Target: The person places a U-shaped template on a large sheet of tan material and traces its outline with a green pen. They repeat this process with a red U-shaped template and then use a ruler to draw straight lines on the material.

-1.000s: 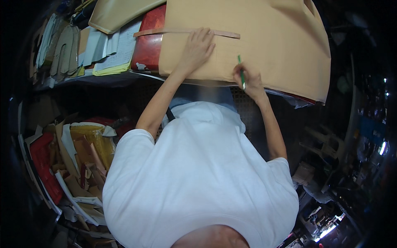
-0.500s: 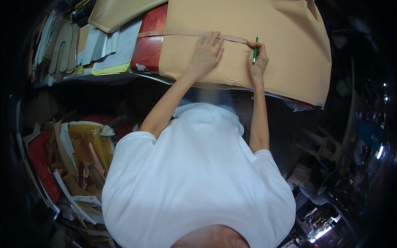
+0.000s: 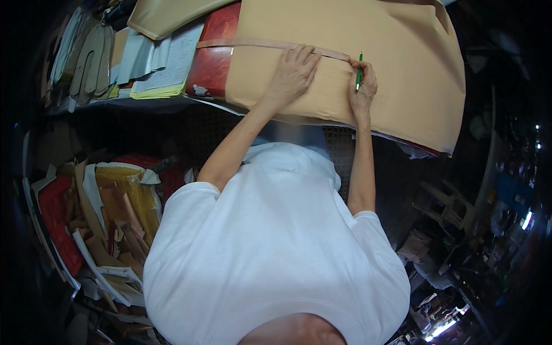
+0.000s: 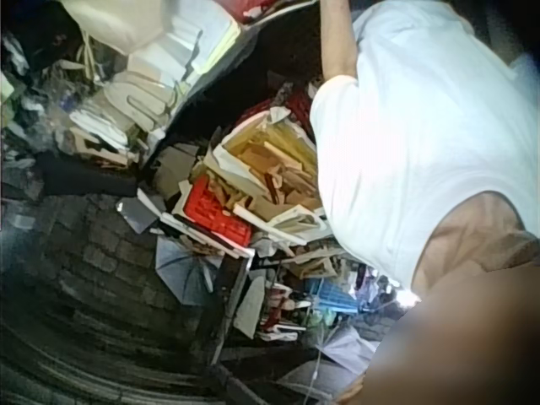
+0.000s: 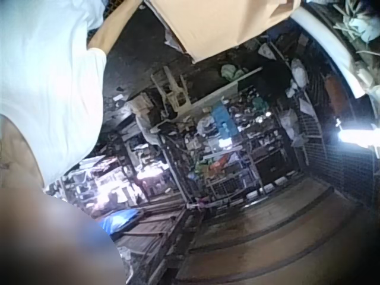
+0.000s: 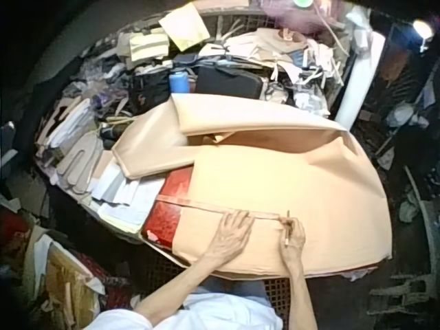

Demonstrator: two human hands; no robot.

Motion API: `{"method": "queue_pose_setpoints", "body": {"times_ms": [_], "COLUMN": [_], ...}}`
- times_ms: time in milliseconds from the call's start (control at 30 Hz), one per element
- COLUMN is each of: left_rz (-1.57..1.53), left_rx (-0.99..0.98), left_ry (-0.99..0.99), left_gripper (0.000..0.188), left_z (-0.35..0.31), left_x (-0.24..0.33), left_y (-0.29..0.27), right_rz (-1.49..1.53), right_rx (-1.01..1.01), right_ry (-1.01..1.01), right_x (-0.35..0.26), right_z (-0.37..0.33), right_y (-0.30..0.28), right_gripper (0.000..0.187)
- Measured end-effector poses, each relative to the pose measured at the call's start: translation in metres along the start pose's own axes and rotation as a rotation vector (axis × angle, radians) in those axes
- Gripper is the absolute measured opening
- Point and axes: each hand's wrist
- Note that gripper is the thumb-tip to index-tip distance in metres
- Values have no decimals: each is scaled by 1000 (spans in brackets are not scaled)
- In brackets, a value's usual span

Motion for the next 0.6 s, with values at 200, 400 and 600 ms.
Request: {"method": "queue_pose_setpoints", "body": {"times_ms": [200,400,600], "left_rz": [41,56,46], "left_rx": [32,65,73], "left_ry": [6,13,14], "left_gripper": [42,40,39], "left_z": [0,0,0], "left_x": [0,-1,-1], "left_y": [4,6,6], "right_rz": [67,86,51], "right_rx": [0,-4,-4], "right_ry": [38,72,84], "right_x": [5,4,3], "right_z": [-1,-1,-1], "right_y": [3,4,3], "right_gripper": [18,18,21]}}
Point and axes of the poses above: each hand's wrist, its own z-axis towards the middle knuckle, its own y-axis out of the palm, x = y × z, and after that the axes turned 5 degrees about y, right-handed
